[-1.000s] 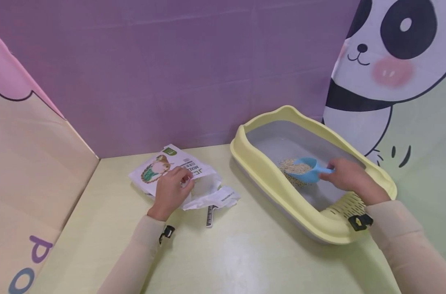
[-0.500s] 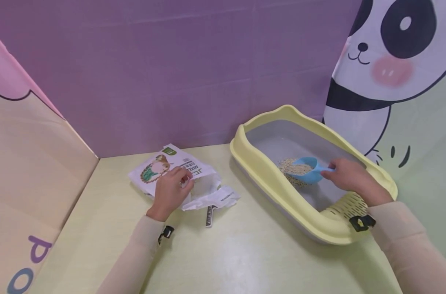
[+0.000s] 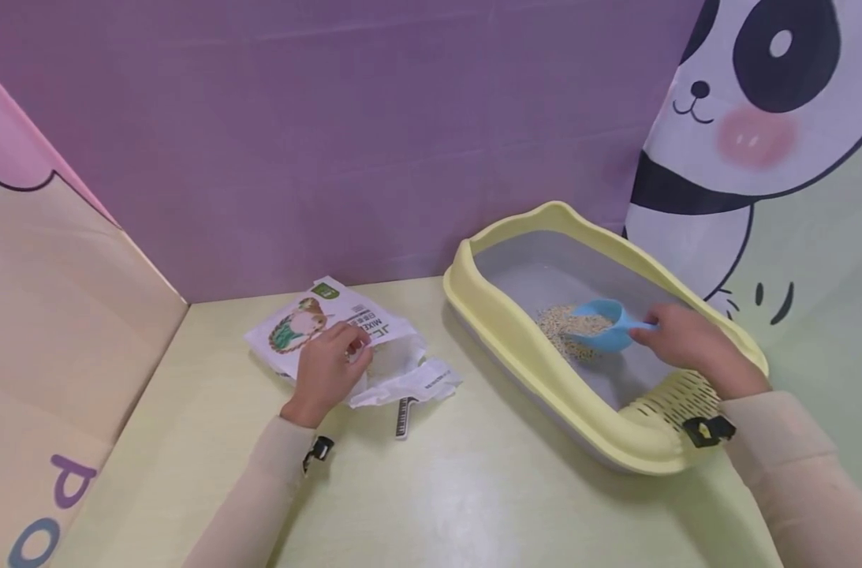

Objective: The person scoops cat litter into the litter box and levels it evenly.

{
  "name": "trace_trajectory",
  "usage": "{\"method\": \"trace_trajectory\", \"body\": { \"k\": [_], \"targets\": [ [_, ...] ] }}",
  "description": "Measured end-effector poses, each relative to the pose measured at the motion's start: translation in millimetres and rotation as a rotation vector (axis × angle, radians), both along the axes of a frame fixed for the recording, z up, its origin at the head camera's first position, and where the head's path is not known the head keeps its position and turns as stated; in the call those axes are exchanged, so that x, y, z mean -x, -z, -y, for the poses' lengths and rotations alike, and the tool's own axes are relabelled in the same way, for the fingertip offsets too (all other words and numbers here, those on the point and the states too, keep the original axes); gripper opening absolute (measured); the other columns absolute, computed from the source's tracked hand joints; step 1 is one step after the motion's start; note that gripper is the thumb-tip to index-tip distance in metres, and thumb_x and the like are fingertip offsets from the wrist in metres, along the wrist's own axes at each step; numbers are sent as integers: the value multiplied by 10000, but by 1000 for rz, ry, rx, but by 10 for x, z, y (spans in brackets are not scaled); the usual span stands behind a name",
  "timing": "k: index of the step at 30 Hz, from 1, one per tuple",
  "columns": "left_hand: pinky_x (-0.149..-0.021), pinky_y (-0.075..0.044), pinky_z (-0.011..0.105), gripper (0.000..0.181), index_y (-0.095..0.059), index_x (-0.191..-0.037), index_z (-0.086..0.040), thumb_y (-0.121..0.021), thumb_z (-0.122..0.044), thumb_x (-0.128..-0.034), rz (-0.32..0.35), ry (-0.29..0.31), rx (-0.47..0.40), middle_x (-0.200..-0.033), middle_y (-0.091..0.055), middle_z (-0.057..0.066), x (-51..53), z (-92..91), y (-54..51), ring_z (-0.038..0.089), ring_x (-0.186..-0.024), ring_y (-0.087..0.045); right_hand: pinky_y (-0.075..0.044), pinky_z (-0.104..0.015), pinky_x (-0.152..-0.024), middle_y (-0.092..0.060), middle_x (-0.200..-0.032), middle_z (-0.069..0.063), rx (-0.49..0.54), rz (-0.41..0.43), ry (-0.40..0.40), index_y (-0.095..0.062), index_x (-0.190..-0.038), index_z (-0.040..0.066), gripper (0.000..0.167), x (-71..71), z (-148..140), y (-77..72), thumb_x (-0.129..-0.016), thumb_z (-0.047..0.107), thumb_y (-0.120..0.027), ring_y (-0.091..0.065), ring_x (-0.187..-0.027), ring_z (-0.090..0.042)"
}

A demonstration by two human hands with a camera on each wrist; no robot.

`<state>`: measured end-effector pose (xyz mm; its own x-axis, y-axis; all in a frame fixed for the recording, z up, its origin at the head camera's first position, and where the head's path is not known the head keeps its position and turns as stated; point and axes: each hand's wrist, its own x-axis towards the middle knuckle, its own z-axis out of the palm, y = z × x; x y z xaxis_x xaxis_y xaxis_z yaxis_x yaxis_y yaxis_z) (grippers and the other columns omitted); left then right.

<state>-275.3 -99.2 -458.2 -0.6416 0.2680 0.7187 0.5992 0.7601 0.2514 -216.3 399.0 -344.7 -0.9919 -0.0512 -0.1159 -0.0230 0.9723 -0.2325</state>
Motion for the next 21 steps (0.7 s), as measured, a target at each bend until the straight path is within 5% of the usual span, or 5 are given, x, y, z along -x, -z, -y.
{"method": "trace_trajectory", "body": {
  "k": [21],
  "targets": [
    [-547,-508,282,61,-712,-872,-113,-758,-130,-836,7,14,-3,-826,-713,36,-10,13,-8,161,-645,-628,-439,-394,-588,-669,-856,-182,-81,-46,29,-596,-968,-15,269,-34,-155,-26,-987,253,-591,-583,-729,-315]
  ]
}}
